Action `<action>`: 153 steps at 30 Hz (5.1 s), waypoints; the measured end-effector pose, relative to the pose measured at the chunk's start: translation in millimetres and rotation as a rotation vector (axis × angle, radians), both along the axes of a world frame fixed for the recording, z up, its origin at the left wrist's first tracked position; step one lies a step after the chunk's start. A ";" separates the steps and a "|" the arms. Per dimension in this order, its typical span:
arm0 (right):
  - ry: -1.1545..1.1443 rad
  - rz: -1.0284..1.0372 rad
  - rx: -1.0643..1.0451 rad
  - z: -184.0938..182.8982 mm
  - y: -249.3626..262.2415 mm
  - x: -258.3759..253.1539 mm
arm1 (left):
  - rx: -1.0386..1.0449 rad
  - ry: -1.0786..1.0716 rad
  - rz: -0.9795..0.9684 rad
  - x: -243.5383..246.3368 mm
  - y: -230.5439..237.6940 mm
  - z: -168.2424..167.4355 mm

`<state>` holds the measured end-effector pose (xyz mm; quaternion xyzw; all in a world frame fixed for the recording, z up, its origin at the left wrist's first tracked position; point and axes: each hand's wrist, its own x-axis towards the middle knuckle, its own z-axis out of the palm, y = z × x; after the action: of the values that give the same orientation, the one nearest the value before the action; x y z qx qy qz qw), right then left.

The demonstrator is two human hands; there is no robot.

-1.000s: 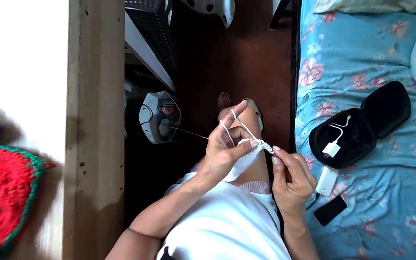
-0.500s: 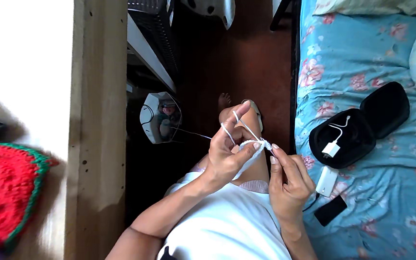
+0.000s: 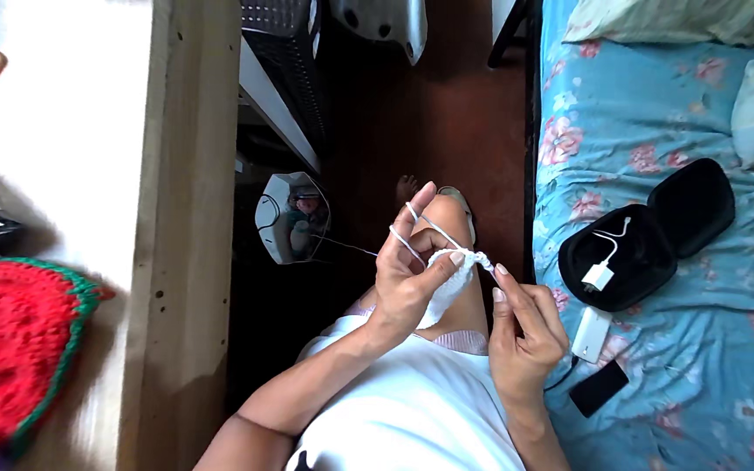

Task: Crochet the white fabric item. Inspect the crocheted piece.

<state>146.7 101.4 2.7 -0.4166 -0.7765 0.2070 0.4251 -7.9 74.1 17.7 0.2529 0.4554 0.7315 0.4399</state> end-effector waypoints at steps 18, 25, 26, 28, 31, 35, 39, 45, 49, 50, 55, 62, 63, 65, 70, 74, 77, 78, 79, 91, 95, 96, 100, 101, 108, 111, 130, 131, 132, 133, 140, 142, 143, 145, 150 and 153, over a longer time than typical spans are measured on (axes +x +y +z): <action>0.252 0.161 -0.191 -4.7 9.4 3.1 | -0.055 -0.051 -0.047 0.7 -2.5 5.4; 0.176 0.145 -0.091 -4.3 13.0 5.2 | -0.117 -0.138 -0.077 -3.2 -1.6 5.3; 0.161 0.143 -0.076 -4.1 13.4 5.2 | -0.117 -0.138 -0.076 -3.7 -1.6 5.6; 0.139 0.145 -0.052 -3.9 13.9 5.5 | -0.116 -0.127 -0.072 -4.1 -1.5 6.3; 0.112 0.144 -0.017 -3.9 14.0 5.2 | -0.112 -0.093 -0.062 -4.1 -1.0 6.5; 0.058 0.131 0.019 -3.8 12.0 5.1 | -0.104 -0.054 -0.045 -2.7 -1.0 5.4; 0.013 0.108 0.047 -3.8 9.3 5.1 | -0.102 0.002 -0.045 -2.2 -2.0 4.5; -0.013 0.098 0.060 -2.2 7.9 6.2 | -0.090 0.017 -0.051 -2.0 -2.5 3.2; -0.067 0.075 0.066 2.0 5.9 7.2 | -0.081 0.047 -0.055 -2.7 -3.1 1.8; -0.077 0.070 0.069 3.0 5.7 7.5 | -0.080 0.055 -0.056 -2.6 -3.2 1.7; -0.108 0.076 0.105 5.2 7.0 8.9 | -0.074 0.090 -0.051 -2.5 -4.1 2.8; -0.160 0.067 0.180 3.2 9.7 9.6 | -0.082 0.141 -0.053 -3.6 -5.6 3.5; -0.159 0.065 0.192 2.6 10.0 9.4 | -0.087 0.121 -0.063 -4.4 -5.8 2.8; -0.157 0.063 0.227 1.1 11.6 9.8 | -0.114 0.065 -0.088 -6.1 -6.3 2.3; -0.150 0.095 0.300 -5.5 19.9 13.7 | -0.158 -0.066 -0.146 -9.1 -7.9 2.9; -0.143 0.167 0.212 -5.4 23.2 16.0 | -0.094 0.121 -0.086 -4.7 -8.6 1.3; 0.028 0.266 0.017 -10.2 26.3 17.4 | -0.091 0.076 -0.106 -4.4 -7.9 2.0; 0.104 0.297 -0.050 -12.6 27.1 17.1 | -0.106 -0.001 -0.129 -4.9 -7.2 2.2; 0.173 0.323 -0.107 -15.0 27.7 16.3 | -0.120 -0.091 -0.153 -5.7 -6.3 2.0; 0.328 0.270 -0.218 -21.2 20.2 8.1 | -0.123 -0.137 -0.045 3.1 -2.6 1.8; 0.163 0.180 -0.053 -13.1 16.7 9.3 | -0.059 -0.042 0.002 5.9 -3.4 -0.4; 0.129 0.165 -0.027 -11.0 15.7 9.7 | -0.050 -0.026 0.004 6.1 -3.7 -0.4; 0.050 0.135 0.040 -6.7 13.7 10.1 | -0.030 0.008 0.009 6.0 -3.7 -0.6; 0.041 0.134 0.052 -6.6 14.0 10.2 | -0.031 0.006 0.005 5.7 -3.7 -0.5; -0.009 0.130 0.118 -7.8 16.2 8.7 | -0.016 0.081 0.000 3.4 -4.2 -0.1; 0.035 0.156 0.096 -9.3 18.9 7.5 | -0.010 0.140 -0.029 0.2 -4.5 1.8; 0.906 0.491 -0.843 -27.8 17.4 -3.6 | -0.087 -0.196 -0.059 7.1 -2.9 6.1; 0.950 0.492 -0.898 -26.4 14.8 -5.9 | -0.083 -0.203 -0.056 8.0 -3.1 6.1; 0.993 0.492 -0.950 -24.9 12.7 -7.6 | -0.075 -0.205 -0.053 8.4 -3.5 6.0; 1.029 0.488 -0.996 -23.4 11.0 -8.8 | -0.063 -0.198 -0.048 8.8 -3.9 5.7; 0.706 0.336 -0.686 -12.7 5.3 -1.7 | 0.032 -0.127 0.004 10.1 -6.3 3.4; 0.561 0.269 -0.513 -9.8 3.7 0.1 | 0.021 -0.122 -0.002 9.6 -6.7 3.8; 0.510 0.240 -0.451 -7.7 3.1 0.1 | 0.015 -0.132 -0.003 9.6 -6.6 4.2; 0.425 0.201 -0.338 -3.7 2.1 -0.7 | -0.004 -0.154 -0.013 9.3 -6.6 5.5; 0.313 0.175 -0.167 -2.7 3.6 0.8 | -0.035 -0.149 -0.023 8.7 -6.7 6.5; 0.287 0.174 -0.138 -2.8 3.8 1.5 | -0.046 -0.140 -0.027 8.8 -6.7 7.3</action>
<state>148.2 105.2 -0.1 -0.3423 -0.7248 0.3532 0.4824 0.9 67.3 25.0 0.1971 0.4367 0.7308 0.4862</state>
